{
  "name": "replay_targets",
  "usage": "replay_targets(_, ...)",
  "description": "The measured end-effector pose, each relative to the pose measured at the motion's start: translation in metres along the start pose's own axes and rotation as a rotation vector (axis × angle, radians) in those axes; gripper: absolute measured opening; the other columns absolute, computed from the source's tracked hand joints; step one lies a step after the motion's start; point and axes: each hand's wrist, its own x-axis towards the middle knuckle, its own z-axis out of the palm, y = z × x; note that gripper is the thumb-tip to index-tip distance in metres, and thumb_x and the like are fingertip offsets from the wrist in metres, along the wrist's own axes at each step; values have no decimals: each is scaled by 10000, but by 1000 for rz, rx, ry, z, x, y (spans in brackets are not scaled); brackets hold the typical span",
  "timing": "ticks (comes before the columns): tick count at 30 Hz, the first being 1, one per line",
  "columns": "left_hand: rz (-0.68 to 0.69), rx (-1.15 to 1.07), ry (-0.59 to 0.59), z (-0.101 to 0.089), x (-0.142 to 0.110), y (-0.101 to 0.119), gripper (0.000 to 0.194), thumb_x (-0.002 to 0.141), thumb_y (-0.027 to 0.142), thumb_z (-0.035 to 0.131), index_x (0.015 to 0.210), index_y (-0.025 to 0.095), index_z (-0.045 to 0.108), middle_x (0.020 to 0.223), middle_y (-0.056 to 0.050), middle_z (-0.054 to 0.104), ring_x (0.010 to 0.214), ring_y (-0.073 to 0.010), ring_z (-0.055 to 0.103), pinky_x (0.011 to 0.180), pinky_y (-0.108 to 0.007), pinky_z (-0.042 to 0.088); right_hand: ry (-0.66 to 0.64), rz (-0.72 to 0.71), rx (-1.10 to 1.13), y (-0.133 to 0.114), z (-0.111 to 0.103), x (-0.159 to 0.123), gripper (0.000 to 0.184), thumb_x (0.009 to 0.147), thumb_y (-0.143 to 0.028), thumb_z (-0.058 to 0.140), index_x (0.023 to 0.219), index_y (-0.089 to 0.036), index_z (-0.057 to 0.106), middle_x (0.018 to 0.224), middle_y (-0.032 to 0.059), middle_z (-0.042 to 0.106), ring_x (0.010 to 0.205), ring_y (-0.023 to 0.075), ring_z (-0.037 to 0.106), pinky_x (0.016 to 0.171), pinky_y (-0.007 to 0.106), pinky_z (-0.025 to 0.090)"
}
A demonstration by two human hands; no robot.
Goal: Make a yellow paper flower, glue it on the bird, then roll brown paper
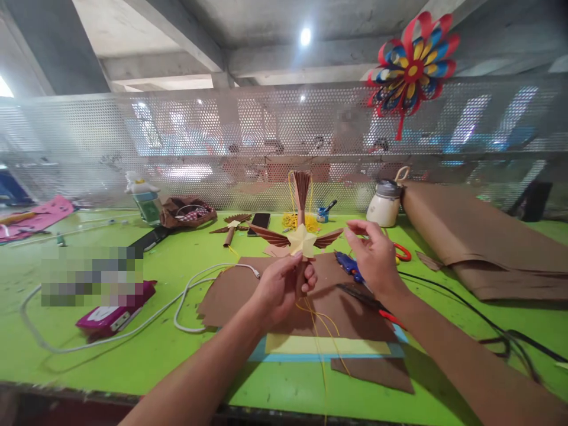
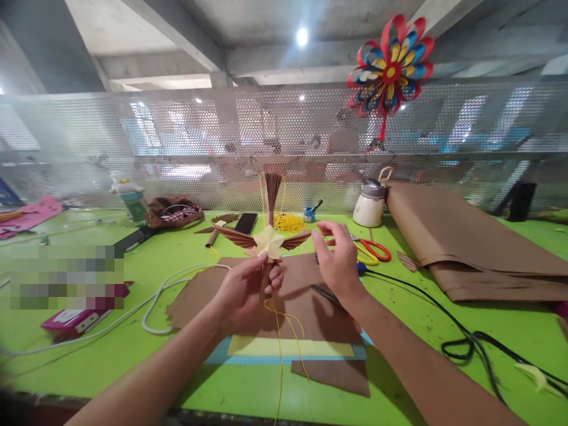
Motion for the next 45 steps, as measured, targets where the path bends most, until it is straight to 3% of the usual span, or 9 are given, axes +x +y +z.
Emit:
replay_targets(3, 17, -4, 14, -1, 0, 3, 239, 825, 357, 510, 785, 124, 541, 643, -24, 508, 573, -100, 501, 486, -192, 345, -34, 204, 140, 2, 9, -11, 270, 802, -433, 540, 795, -165, 568, 736, 39, 591, 679, 158, 542, 603, 277, 435)
replay_targets(6, 62, 13, 41, 0, 1, 6, 290, 813, 411, 531, 723, 136, 513, 612, -9, 506, 535, -90, 489, 465, -187, 339, -321, 350, 282, -8, 19, -31, 354, 804, -495, 517, 690, -163, 562, 655, 26, 581, 620, 146, 520, 590, 272, 423)
replay_targets(10, 163, 72, 96, -1, 3, 9, 339, 814, 436, 533, 663, 134, 497, 564, 4, 502, 467, -80, 464, 447, -200, 360, -646, 387, 463, -28, 26, -54, 343, 805, -491, 527, 798, -157, 604, 787, 42, 625, 750, 165, 555, 674, 280, 440)
replay_targets(17, 225, 67, 186, -9, 9, 10, 250, 833, 356, 531, 760, 118, 516, 631, -29, 589, 567, -112, 565, 568, -226, 453, -781, 395, 489, -33, 26, -61, 303, 827, -435, 526, 914, -157, 607, 830, 40, 614, 715, 139, 543, 649, 269, 444)
replay_targets(24, 181, 85, 181, -5, 6, 6, 226, 850, 349, 515, 853, 122, 514, 766, -83, 663, 716, -161, 630, 694, -295, 497, -738, 312, 294, -26, 34, -72, 233, 797, -384, 563, 776, -158, 616, 654, 14, 591, 573, 123, 494, 528, 249, 388)
replay_targets(29, 160, 92, 123, -8, 7, 12, 214, 884, 317, 458, 859, 111, 512, 729, -89, 655, 672, -169, 641, 636, -282, 510, -772, 354, 309, -30, 32, -72, 241, 810, -348, 539, 670, -155, 575, 532, -31, 512, 469, 84, 404, 467, 218, 319)
replay_targets(33, 170, 69, 126, -12, 9, 16, 203, 907, 279, 414, 863, 103, 508, 721, -94, 644, 693, -177, 649, 632, -279, 522, -815, 297, 279, -34, 28, -72, 340, 858, -354, 467, 602, -151, 562, 483, -34, 472, 442, 75, 372, 456, 214, 283)
replay_targets(41, 178, 67, 79, -10, 6, 13, 171, 864, 295, 509, 864, 124, 515, 725, -49, 602, 669, -136, 616, 558, -207, 475, -820, 309, 231, -38, 32, -74, 352, 859, -367, 452, 617, -148, 584, 511, -10, 524, 473, 98, 436, 477, 222, 323)
replay_targets(45, 186, 76, 52, -9, 4, 14, 215, 837, 344, 551, 834, 131, 522, 704, -28, 589, 665, -129, 606, 623, -236, 486, -697, 269, 185, -36, 32, -68, 226, 795, -327, 542, 728, -137, 642, 668, 47, 638, 598, 151, 539, 559, 252, 396)
